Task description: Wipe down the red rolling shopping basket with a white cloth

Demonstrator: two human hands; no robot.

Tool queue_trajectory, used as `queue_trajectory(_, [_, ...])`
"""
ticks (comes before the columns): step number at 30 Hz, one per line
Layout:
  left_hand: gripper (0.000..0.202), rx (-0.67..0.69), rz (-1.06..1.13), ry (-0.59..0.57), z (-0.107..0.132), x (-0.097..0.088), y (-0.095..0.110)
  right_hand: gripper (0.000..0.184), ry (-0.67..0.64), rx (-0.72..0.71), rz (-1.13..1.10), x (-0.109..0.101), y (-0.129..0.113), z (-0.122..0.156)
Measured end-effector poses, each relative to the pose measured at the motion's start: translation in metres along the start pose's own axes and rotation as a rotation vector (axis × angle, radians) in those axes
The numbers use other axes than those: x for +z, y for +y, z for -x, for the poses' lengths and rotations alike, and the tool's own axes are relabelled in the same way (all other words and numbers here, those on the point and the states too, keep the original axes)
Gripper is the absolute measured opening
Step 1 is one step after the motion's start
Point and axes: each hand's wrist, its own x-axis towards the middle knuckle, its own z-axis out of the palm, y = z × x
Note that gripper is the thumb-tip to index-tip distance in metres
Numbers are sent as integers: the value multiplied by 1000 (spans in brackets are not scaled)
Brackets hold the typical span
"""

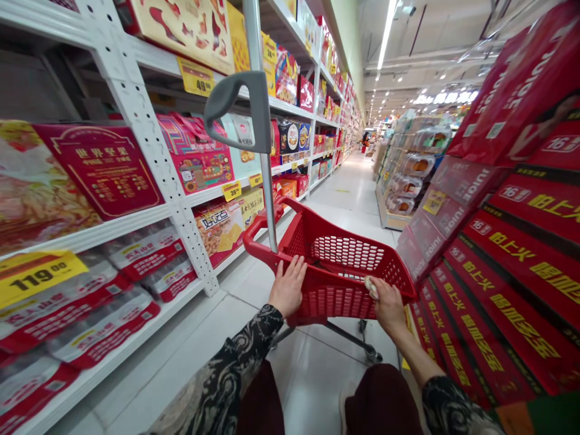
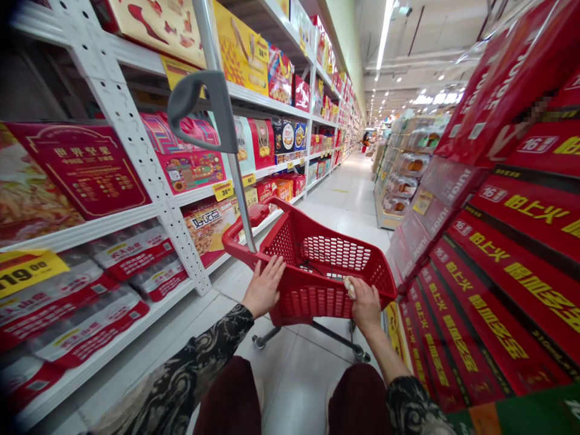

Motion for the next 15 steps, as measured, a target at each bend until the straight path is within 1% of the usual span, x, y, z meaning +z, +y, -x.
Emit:
queue_trajectory(1, [67, -12, 28, 32, 1, -4, -3, 43, -22, 17, -14, -1, 2, -3])
queue_trajectory(3, [65, -106, 78, 154, 2, -15, -12, 44, -47, 36, -55, -3, -1, -15])
queue_trajectory(4, [64, -176, 101, 235, 1, -21, -17, 44, -44, 26, -80, -5, -7, -24])
queue_trajectory(6, [65, -314, 145, 390, -5, -36, -28, 44, -2, -41, -129, -11, -31, -51])
queue_trajectory(8, [69, -403, 184, 491, -16, -52, -37, 44, 75, -147, -182, -22, -68, -89])
queue_trajectory(10, [74, -448, 205, 531, -28, -66, -41, 42, 174, -259, -237, -39, -111, -133])
queue_trajectory(13, [77, -486, 196, 516, -44, -78, -44, 39, 315, -440, -288, -72, -174, -201])
queue_trajectory(15, [77, -481, 160, 456, -49, -78, -44, 37, 380, -558, -280, -92, -206, -243])
